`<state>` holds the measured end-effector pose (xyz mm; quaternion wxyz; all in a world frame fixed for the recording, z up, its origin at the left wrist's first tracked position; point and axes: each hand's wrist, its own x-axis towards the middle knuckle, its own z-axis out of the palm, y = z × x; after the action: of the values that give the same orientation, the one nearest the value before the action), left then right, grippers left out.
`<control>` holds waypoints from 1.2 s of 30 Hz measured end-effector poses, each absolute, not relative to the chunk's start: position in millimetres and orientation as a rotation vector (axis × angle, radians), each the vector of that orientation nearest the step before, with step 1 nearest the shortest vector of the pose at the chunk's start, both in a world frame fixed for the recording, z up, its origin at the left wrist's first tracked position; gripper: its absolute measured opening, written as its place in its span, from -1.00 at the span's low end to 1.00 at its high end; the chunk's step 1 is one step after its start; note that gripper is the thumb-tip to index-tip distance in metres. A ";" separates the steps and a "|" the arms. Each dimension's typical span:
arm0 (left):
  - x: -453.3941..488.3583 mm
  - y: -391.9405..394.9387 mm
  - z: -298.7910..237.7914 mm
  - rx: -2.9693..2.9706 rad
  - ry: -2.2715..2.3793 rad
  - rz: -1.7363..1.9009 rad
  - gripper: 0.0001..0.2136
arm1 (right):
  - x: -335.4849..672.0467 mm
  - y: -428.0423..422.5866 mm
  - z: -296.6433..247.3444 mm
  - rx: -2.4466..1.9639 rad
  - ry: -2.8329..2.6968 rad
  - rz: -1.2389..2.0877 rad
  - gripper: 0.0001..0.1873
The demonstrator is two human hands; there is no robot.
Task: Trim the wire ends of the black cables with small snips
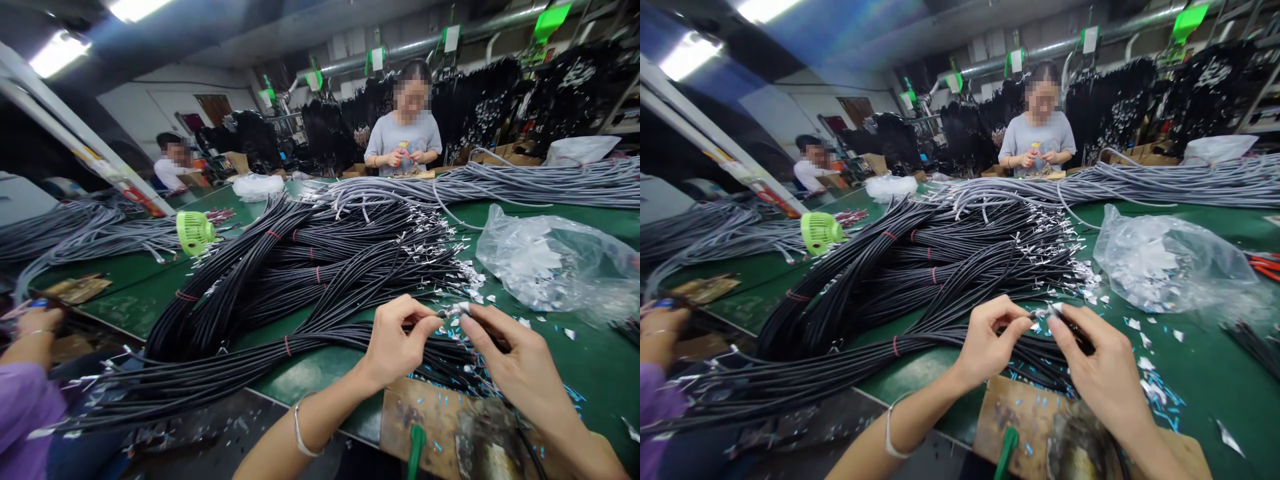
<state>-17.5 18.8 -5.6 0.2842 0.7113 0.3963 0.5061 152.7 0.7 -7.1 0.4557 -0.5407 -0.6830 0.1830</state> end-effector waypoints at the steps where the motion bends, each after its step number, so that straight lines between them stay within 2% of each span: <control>1: -16.2 17.2 -6.5 1.968 1.079 1.432 -0.88 | 153.1 0.7 -6.3 -1.351 -1.644 0.500 -0.69; 5: -10.7 12.0 -12.6 2.258 1.050 1.618 -0.88 | 152.3 -0.8 -4.0 -1.394 -1.536 0.650 -0.64; 8: -9.5 11.8 -16.4 2.341 1.047 1.638 -0.86 | 150.8 -2.2 -4.2 -1.347 -1.538 0.663 -0.72; 11: -10.1 12.8 -16.3 2.268 1.062 1.566 -0.90 | 150.7 -4.0 -3.0 -1.254 -1.636 0.539 -0.81; 13: -11.4 13.3 -13.2 2.194 1.062 1.467 -0.89 | 151.4 -5.0 -0.2 -1.182 -1.723 0.449 -0.84; 16: -15.7 14.4 -4.7 2.109 1.010 1.277 -0.75 | 154.0 -4.2 4.7 -1.108 -1.834 0.421 -0.84; 20: -25.3 18.7 7.1 2.053 0.842 0.873 -0.63 | 162.6 0.0 5.1 -0.998 -2.024 0.357 -0.87; 24: -29.0 25.4 6.8 1.965 0.880 0.558 -0.62 | 173.6 -0.8 -1.0 -0.735 -2.331 -0.166 -0.69; 26: -27.0 28.0 2.6 1.891 0.971 0.613 -0.60 | 177.2 -2.2 -3.8 -0.714 -2.387 -0.401 -0.65; 28: -24.0 28.9 -1.6 1.813 1.032 0.754 -0.59 | 180.1 -1.5 -5.7 -0.819 -2.338 -0.498 -0.65; 30: -21.7 28.3 -4.4 1.730 1.061 0.905 -0.58 | 183.5 2.4 -7.0 -1.057 -2.181 -0.499 -0.68; 33: -20.3 25.4 -6.5 1.630 1.043 1.049 -0.61 | 188.5 11.7 -7.4 -1.445 -1.918 -0.466 -0.87; 36: -19.2 22.1 -7.7 1.588 0.978 1.085 -0.68 | 187.2 17.5 -4.3 -1.536 -1.851 -0.347 -0.71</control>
<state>-19.2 22.1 -7.7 0.4725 0.6486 0.3995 0.4431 187.2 17.5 -4.3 0.3484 -0.5924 -0.7140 -0.1337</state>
